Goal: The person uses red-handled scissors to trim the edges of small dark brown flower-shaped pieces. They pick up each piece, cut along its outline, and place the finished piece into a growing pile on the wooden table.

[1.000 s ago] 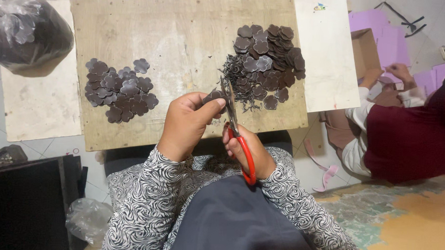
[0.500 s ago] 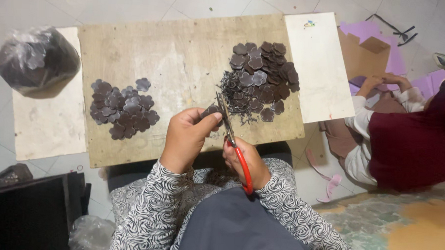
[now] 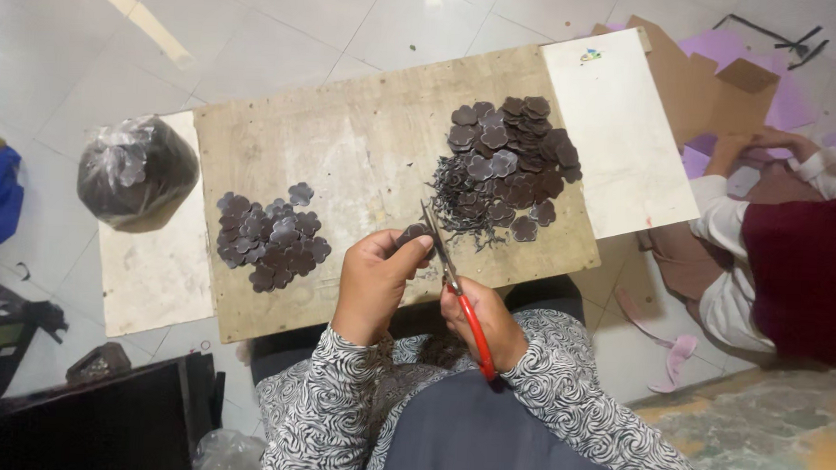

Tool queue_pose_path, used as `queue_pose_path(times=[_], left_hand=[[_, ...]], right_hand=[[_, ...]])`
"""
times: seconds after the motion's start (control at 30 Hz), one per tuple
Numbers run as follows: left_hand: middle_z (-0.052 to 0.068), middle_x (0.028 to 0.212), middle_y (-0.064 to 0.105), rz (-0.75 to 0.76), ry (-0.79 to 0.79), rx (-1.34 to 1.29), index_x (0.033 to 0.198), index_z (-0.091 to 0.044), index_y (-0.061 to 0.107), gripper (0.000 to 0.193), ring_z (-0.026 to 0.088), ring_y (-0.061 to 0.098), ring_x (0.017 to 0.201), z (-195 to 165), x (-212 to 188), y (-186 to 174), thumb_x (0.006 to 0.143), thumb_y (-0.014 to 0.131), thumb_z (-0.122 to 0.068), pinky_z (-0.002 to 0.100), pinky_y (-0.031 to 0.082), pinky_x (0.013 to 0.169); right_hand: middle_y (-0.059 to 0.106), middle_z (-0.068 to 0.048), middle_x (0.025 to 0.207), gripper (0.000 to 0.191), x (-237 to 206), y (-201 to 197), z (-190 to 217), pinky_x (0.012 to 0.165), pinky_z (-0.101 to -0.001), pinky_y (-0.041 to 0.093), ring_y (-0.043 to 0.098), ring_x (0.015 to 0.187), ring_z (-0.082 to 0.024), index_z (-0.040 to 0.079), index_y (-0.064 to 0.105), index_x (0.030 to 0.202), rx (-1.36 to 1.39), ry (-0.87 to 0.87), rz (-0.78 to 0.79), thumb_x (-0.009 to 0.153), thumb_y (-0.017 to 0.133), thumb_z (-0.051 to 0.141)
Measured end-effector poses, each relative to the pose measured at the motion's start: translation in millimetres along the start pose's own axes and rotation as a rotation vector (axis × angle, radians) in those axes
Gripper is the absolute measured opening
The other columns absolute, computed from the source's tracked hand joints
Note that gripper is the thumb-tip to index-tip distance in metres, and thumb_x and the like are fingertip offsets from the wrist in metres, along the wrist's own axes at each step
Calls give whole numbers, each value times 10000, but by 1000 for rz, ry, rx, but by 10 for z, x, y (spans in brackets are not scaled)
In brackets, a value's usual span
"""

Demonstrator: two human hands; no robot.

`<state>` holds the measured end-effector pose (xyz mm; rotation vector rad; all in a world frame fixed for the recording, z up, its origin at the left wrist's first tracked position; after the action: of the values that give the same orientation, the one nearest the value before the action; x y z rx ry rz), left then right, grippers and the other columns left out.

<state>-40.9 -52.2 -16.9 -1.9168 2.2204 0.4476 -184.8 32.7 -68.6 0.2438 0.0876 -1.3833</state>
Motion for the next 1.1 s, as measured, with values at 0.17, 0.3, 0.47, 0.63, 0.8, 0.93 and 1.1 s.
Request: queue_pose_path(times=[0.17,0.3,0.47,0.63,0.8,0.93,1.1], left_hand=[[31,749,712,10,0,24,889,21,746,203,60,556,630,-9,-29,8,889,750,-183,218,442,566],[13,808,737,63,24,-85,936,-5,742,161,53,625,698,-19,-5,57,880,738,-155,207,493,634],[-8,850,727,102,45,-76,1014,-23,711,183,54,638,747,13,-30,10,941,698,-190,216,518,657],[3,865,700,83,121,-28,1109,-12,727,225,67,593,751,-50,-12,-64,963,695,-179,227,496,678],[5,941,712,109,195,-47,1136,-5,710,234,56,617,853,-91,-45,-72,989,664,-181,218,519,772],[20,925,732,81,111,-38,1106,-12,702,215,58,596,744,-79,-51,-112,975,654,-176,222,508,667],[54,913,731,104,122,-30,1114,6,702,184,48,584,715,-141,-96,-117,993,672,-130,192,462,622]], right_hand=[[478,31,717,453,-7,8,-13,558,-221,404,445,622,-57,72,533,917,17,-5,7,1031,532,510],[510,17,708,434,27,-16,-109,517,-229,395,459,582,-69,68,542,913,65,101,-33,999,519,493],[485,11,735,456,4,-28,-65,561,-223,411,460,615,-71,65,534,945,85,-24,20,1041,505,510],[502,6,828,518,12,-10,59,656,-236,462,496,724,-76,63,530,1012,50,-17,92,1001,524,582],[509,4,852,571,-18,46,176,710,-241,505,531,764,-82,75,531,1053,-43,-26,157,978,521,641],[514,2,860,578,-13,60,199,716,-247,512,552,773,-92,73,524,1059,-53,-21,172,970,529,645],[522,-6,882,601,-34,59,213,720,-252,521,561,783,-94,66,521,1072,-87,-35,191,976,511,659]])
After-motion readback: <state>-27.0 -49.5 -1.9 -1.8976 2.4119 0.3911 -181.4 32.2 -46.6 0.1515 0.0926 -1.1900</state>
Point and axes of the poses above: each hand's wrist, its own x-axis towards the middle knuckle, its own y-axis out of the palm, z = x × y, the point moved 6 cm from there along x, towards the middle knuckle
